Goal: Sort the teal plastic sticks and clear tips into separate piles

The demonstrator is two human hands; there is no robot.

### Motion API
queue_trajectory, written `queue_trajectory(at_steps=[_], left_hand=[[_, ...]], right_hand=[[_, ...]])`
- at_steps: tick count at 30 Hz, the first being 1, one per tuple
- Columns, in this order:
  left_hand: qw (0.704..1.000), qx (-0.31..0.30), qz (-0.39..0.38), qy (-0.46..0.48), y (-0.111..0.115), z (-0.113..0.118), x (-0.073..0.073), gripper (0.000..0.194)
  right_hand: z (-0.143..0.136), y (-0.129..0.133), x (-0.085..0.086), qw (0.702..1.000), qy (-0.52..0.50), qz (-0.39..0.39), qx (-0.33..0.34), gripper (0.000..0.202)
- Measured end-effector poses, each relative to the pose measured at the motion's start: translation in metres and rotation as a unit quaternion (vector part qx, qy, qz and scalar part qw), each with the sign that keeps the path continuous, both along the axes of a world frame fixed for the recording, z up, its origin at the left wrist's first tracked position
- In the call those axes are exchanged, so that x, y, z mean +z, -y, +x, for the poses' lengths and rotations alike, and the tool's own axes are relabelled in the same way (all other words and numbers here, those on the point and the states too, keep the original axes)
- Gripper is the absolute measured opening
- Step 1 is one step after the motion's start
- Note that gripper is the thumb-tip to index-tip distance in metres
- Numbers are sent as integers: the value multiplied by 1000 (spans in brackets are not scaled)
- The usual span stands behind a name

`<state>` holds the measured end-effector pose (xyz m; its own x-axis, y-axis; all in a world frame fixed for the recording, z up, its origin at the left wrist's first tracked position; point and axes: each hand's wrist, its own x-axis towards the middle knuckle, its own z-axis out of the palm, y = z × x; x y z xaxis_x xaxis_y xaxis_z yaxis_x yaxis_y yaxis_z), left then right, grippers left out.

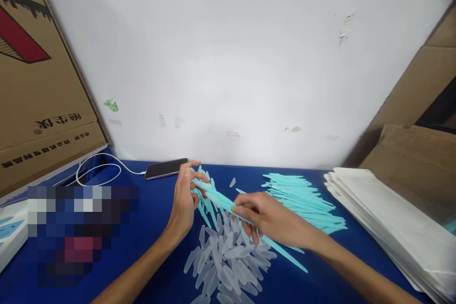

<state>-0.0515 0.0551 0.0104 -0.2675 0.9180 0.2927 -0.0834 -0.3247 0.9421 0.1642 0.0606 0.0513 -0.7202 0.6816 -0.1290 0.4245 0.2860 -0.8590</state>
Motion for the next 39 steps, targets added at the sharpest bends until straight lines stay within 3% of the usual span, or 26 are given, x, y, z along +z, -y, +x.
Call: queue_trajectory(at_steps=[9,15,22,29,31,33,36,39], left_hand=[[993,-9,-38,-110,7,7,-11,51],[991,39,-36,-124,2,9,-14,39],[992,76,-37,-99,-3,6,-9,33],[981,136,-23,-133,-14,-19,-3,38],[979,105,-29,-173,-11,-15,-5,39],[967,23,-40,-249,-4,-7,-6,41],[908,-136,-55,-392,8,5,-4,46],[856,-201,-57,-474,15,8,1,49]], right_hand=[[-9,2,-17,985,72,146,-51,42],[-11,1,-28,973,82,207,-59,47],[-8,-4,-8,987,37,146,-56,50],[34,-31,16,991,81,108,-20,53],[47,-42,20,982,138,131,-10,55],[56,-52,21,968,196,154,-13,57],[65,-63,18,954,246,166,-26,58],[69,-69,14,943,289,164,-32,56]])
